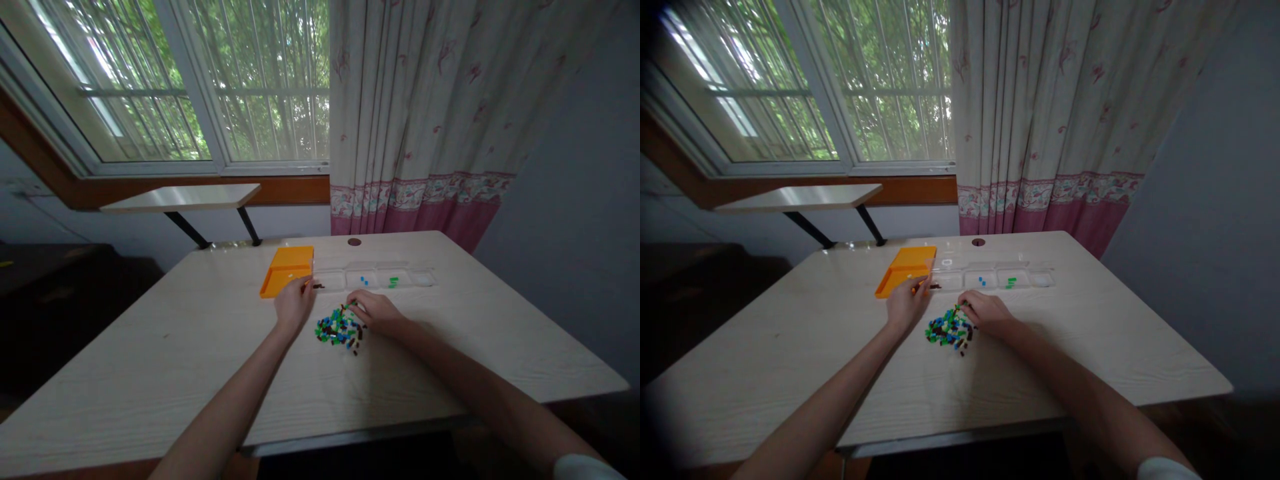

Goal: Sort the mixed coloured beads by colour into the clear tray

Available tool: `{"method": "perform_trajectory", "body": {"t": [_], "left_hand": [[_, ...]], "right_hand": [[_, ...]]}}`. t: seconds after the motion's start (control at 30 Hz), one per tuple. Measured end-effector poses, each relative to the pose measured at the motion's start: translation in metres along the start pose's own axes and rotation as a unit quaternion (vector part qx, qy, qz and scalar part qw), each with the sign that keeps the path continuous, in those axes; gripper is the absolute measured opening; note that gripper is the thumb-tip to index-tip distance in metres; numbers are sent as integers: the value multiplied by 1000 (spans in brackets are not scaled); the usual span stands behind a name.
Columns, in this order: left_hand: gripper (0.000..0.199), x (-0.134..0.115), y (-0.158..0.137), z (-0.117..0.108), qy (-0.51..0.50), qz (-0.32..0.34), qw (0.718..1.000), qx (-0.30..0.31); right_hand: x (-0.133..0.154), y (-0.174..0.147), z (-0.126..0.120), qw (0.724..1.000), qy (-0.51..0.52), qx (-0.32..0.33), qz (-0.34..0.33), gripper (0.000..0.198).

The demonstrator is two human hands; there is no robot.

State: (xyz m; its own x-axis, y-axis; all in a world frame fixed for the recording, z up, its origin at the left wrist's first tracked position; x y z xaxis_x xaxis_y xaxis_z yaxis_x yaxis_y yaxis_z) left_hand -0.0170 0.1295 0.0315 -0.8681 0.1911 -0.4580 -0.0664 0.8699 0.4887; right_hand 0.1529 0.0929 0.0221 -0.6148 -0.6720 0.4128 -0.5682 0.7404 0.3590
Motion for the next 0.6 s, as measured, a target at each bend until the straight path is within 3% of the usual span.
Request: {"method": "perform_trajectory", "body": {"t": [0.13, 0.33, 0.6], "left_hand": [[31, -13, -4, 4, -62, 45, 997, 28], [27, -60, -36, 17, -119, 194, 959, 168], [24, -71, -44, 16, -113, 231, 948, 188]], "right_hand": [[0, 0, -5, 999, 26, -33, -15, 12], [-3, -1, -9, 996, 50, -67, 8, 12], [5, -1, -7, 996, 58, -64, 7, 13]]}}
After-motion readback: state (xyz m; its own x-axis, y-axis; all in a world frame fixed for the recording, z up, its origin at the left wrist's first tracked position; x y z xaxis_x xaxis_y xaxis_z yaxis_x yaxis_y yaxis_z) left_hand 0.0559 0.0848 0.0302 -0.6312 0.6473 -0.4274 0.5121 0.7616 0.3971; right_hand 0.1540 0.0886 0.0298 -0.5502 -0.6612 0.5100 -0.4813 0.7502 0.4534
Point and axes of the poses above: each hand's wrist, its own y-axis towards the middle knuckle, its own z-axis out of the palm, x = y × z, the point moved 10 cm from there along y, towards the middle knuckle
